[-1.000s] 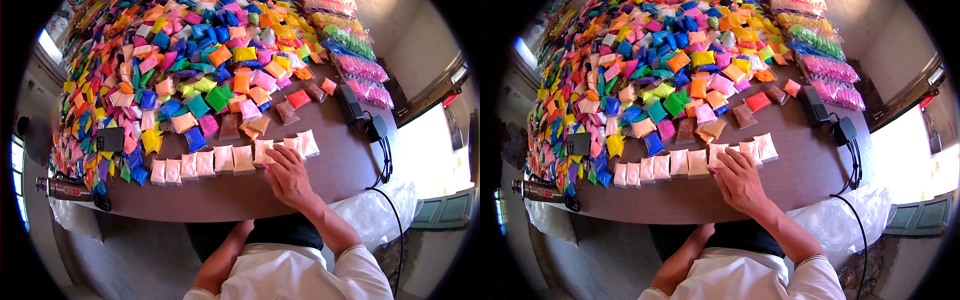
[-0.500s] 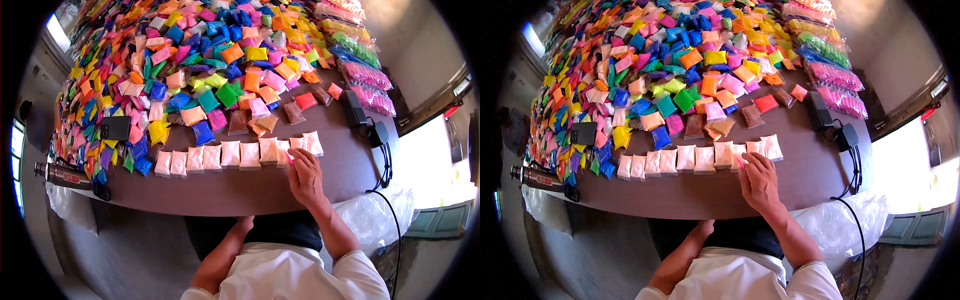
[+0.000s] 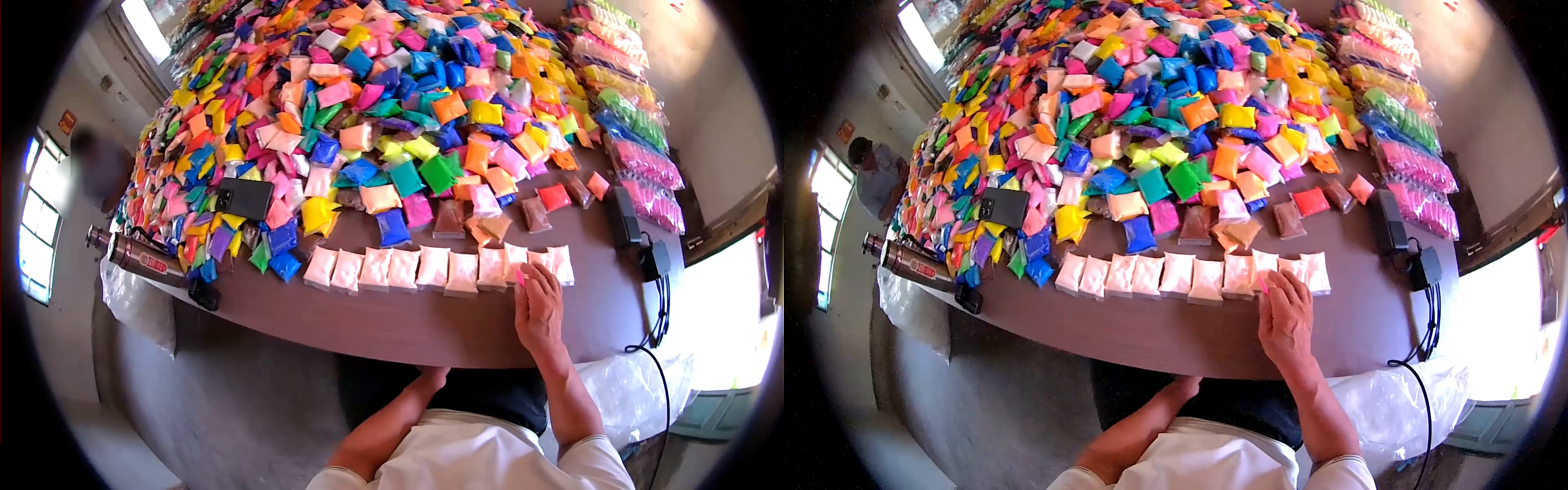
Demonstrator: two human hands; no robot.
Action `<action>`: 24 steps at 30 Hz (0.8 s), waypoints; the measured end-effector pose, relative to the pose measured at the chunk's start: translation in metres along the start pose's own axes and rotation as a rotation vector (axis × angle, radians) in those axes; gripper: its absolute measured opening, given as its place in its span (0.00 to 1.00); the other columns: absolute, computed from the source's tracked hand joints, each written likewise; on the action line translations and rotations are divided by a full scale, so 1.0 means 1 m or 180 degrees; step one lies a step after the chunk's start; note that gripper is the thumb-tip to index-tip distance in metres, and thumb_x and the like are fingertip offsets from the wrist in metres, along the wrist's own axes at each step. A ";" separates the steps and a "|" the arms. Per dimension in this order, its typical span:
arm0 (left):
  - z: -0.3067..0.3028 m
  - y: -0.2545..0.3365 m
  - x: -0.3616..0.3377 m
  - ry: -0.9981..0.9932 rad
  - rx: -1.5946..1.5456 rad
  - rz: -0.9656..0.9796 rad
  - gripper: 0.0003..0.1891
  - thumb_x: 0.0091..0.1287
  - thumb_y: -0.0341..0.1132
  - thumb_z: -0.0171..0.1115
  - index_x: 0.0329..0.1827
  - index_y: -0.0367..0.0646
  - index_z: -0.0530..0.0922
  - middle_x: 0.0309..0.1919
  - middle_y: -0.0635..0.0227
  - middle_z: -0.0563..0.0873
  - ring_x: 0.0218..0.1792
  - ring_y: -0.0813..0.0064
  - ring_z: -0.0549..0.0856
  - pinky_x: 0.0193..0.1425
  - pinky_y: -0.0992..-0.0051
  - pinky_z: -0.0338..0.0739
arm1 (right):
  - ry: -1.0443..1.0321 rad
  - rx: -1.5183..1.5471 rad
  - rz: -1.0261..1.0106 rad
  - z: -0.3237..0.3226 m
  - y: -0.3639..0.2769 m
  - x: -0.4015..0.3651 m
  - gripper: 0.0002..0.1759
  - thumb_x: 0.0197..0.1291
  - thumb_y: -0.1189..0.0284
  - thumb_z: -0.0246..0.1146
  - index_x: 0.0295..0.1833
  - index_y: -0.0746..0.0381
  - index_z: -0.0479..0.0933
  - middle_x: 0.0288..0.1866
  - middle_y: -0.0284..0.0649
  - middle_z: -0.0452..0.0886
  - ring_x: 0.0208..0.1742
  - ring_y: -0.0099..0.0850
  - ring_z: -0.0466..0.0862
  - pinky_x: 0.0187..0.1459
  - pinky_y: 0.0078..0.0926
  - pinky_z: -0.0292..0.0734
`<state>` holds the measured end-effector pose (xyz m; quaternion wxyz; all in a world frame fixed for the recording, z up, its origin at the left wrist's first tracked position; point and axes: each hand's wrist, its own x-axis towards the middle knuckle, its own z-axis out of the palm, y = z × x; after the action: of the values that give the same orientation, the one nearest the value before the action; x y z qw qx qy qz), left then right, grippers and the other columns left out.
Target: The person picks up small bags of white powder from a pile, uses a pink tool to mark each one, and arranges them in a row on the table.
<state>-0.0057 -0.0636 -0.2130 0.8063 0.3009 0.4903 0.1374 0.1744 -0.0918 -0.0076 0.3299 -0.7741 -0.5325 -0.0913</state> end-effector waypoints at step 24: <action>-0.011 0.007 -0.004 -0.0026 -0.0147 -0.0084 0.15 0.69 0.45 0.52 0.52 0.47 0.69 0.44 0.68 0.75 0.43 0.76 0.74 0.44 0.73 0.69 | 0.0077 0.1731 -0.0743 0.198 -0.171 0.169 0.06 0.54 0.71 0.61 0.37 0.60 0.78 0.41 0.44 0.79 0.34 0.48 0.81 0.35 0.42 0.76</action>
<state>-0.0169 -0.0566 -0.2098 0.8168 0.2763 0.4876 0.1369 0.0520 0.1944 -0.0055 0.5188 -0.5897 -0.6189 0.0081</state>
